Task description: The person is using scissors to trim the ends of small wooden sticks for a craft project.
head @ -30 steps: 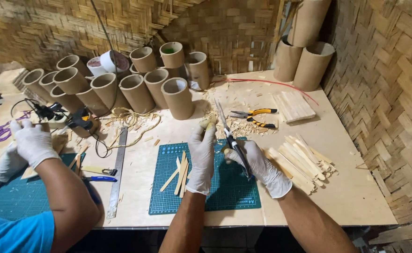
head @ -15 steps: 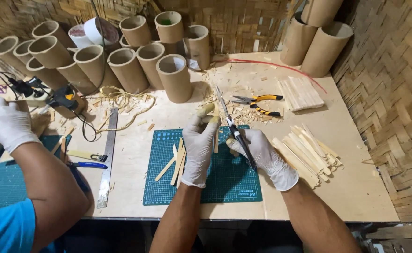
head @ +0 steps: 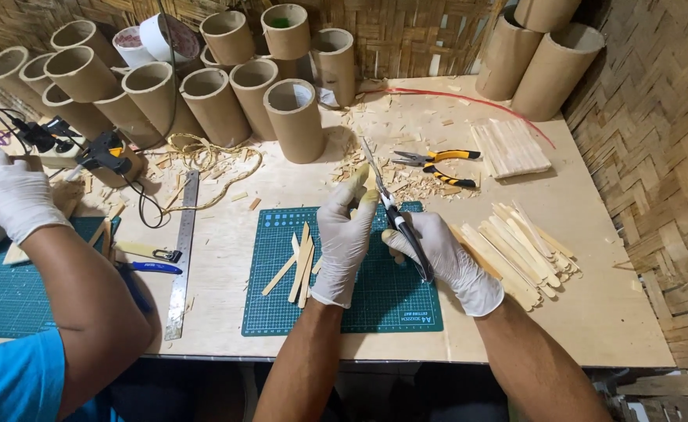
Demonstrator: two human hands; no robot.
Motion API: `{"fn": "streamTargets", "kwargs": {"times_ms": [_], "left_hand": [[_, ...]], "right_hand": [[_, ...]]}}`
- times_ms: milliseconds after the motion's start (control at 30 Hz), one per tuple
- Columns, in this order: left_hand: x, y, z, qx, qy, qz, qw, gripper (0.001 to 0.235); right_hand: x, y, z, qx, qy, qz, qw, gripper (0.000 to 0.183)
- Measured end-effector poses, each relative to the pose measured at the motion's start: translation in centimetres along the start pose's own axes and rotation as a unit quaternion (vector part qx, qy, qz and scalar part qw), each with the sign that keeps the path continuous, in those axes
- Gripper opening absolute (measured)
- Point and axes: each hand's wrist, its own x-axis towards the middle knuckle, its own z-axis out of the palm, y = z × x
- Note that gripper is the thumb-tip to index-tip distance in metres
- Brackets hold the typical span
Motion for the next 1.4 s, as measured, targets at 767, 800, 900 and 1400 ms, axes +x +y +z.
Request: {"fn": "streamTargets", "kwargs": {"times_ms": [767,800,900,1400], "left_hand": [[0.2,-0.2,0.1,-0.031,0.002,-0.015,0.999,0.035],[0.2,-0.2,0.1,-0.030,0.004,-0.013,0.999,0.035],[0.2,-0.3,-0.1,-0.023,0.002,-0.015,1.000,0.034],[0.5,0.4,-0.2,-0.008,-0.016,-0.043,0.999,0.031]], "right_hand": [[-0.3,-1.0,-0.5,0.013,-0.003,0.057,0.998,0.032],[-0.3,-1.0,-0.5,0.001,-0.002,0.055,0.998,0.035],[-0.2,-0.9,-0.5,-0.022,-0.002,0.049,0.999,0.039],[-0.7,-1.7,-0.4,-0.047,0.030,0.066,0.996,0.043]]}}
